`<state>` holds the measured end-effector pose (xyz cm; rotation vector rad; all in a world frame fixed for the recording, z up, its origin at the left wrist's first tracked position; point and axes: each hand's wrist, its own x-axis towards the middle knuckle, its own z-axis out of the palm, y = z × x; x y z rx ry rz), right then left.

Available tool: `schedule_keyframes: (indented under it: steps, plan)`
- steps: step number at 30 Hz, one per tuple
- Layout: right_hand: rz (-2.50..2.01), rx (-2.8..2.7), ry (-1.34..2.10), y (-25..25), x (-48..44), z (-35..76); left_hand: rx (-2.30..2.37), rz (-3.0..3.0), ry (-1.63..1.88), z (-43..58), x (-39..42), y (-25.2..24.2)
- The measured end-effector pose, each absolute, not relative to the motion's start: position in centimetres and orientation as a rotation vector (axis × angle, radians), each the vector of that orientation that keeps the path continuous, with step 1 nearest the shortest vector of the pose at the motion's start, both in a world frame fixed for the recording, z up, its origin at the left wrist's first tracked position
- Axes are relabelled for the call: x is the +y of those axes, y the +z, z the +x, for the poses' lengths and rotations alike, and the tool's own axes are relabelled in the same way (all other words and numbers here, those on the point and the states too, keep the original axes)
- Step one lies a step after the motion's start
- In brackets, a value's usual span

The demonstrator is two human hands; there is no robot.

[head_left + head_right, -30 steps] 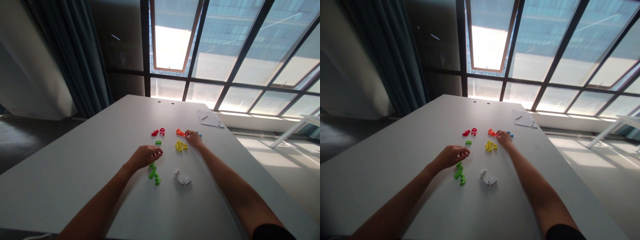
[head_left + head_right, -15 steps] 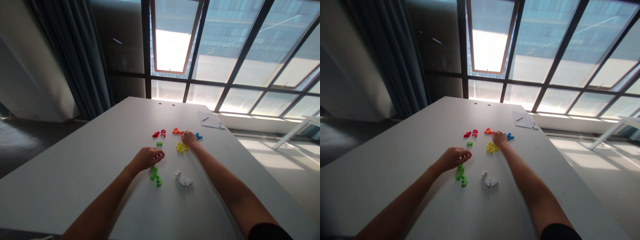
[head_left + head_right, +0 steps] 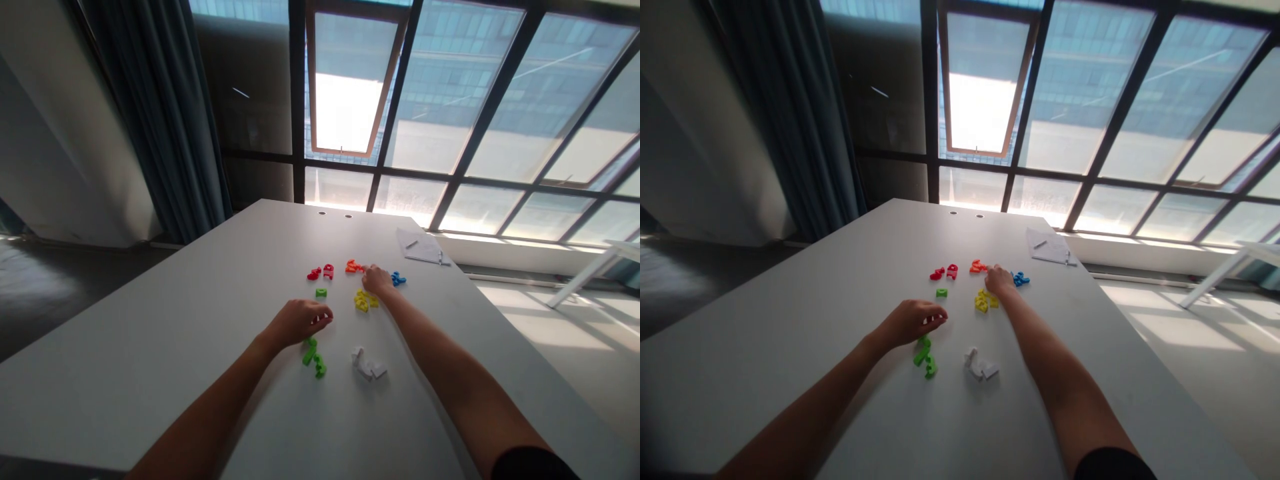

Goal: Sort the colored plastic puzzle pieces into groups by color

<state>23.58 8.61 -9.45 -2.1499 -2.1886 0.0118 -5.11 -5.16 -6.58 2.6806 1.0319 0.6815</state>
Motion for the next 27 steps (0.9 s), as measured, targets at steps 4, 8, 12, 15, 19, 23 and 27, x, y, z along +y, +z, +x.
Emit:
schedule_keyframes:
  steps: [4, 8, 12, 15, 19, 23, 27]
  plan:
    - [-2.158, -2.174, 0.009, -9.4, 8.7, 23.4, 1.023, 2.688, 0.679, -5.0, -5.2, -6.6]
    - [-2.151, -2.164, 0.016, -9.4, 8.7, 23.3, 1.044, 2.662, 0.661, -5.0, -5.2, -6.5]
    - [-2.119, -2.157, 0.028, -9.3, 8.3, 23.6, 1.067, 2.645, 0.634, -5.1, -5.2, -6.4]
    - [-2.065, -2.147, 0.019, -8.6, 7.6, 23.9, 1.075, 2.646, 0.619, -5.3, -5.2, -6.2]
    - [-1.948, -2.122, -0.018, -7.3, 5.6, 23.7, 1.082, 2.659, 0.607, -5.5, -5.1, -6.1]
    - [-1.788, -2.149, -0.016, -6.9, 1.2, 22.4, 1.089, 2.679, 0.577, -5.4, -5.1, -6.2]
    - [-1.415, -2.305, -0.003, -7.4, -4.7, 21.4, 1.075, 2.689, 0.53, -4.8, -5.6, -6.2]
